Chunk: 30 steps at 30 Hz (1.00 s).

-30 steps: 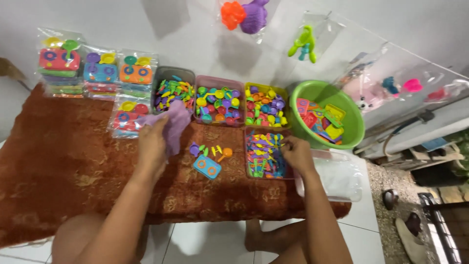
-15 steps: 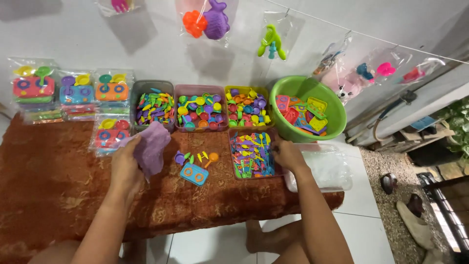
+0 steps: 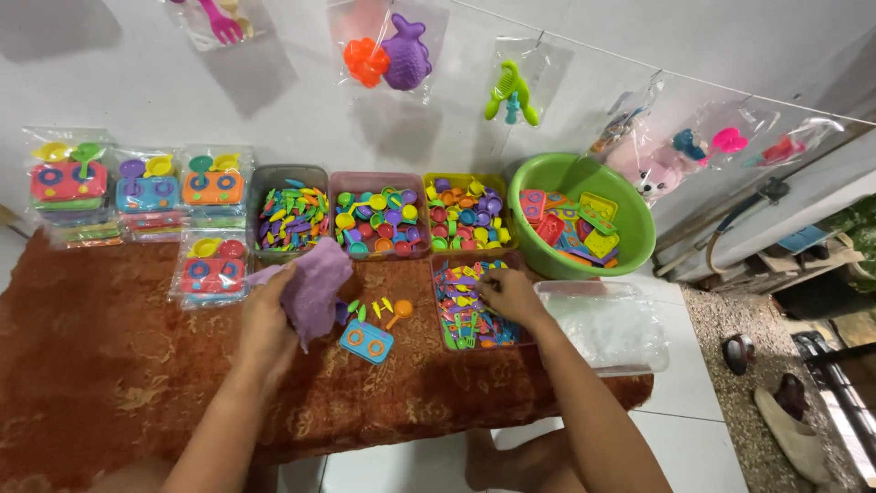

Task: The person is cleaning small plastic toys with a cloth and sorting them into various containers and bags.

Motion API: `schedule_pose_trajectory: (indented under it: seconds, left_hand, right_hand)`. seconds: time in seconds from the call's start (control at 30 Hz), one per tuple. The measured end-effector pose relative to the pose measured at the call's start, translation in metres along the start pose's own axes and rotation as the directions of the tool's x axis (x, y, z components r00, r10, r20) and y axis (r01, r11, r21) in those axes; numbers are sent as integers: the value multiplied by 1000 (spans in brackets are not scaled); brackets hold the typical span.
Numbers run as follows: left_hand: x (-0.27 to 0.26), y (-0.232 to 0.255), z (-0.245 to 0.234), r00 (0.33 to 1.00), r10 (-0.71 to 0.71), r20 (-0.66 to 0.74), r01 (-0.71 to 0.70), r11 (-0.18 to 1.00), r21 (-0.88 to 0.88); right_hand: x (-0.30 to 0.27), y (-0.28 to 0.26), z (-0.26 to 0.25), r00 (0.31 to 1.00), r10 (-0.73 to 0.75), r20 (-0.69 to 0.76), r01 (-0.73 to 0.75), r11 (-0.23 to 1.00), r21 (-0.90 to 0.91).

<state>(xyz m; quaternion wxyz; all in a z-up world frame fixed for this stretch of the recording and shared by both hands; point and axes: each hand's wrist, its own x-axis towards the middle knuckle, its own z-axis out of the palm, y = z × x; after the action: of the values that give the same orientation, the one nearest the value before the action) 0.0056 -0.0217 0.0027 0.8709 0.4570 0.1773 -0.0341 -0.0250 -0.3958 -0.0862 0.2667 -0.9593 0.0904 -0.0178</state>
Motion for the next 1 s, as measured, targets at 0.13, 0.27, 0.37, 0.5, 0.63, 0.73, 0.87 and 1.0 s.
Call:
schedule_pose_trajectory:
  seconds: [0.13,0.27,0.37,0.5,0.63,0.73,0.87,1.0]
  left_hand:
    - [-5,-4,10,1000,-23,5,23,1000,6]
    - [-3,-12,14,999,-45,16,45,999,20]
    - [7,-19,9,999,-49,21,48,998,26]
    - [9,-16,7,998,-55,34,53,997,56]
    - [1,-6,9,999,-47,14,46,998,39]
    - [-4,-2,9,999,-44,2,44,999,32]
    - [-2,-3,8,999,-46,11,45,998,41]
    - [-1,-10,12,999,-51,12,50,997,52]
  right_hand:
    - [3,-21,18,999,-39,28,36,993,111]
    - [12,-36,26,996,-58,63,47,985,169]
    - [33,-10,52,994,-66,87,55,991,126]
    - [37,2,39,994,-14,108,4,996,91]
    - [40,28,16,999,-42,7,40,988,150]
    - [29,35,-11,1000,-3,1,3,993,116]
    - [15,52,-31,988,149,-38,-153,982,-113]
    - [3,40,-31,969,216,123,-195,968,-160]
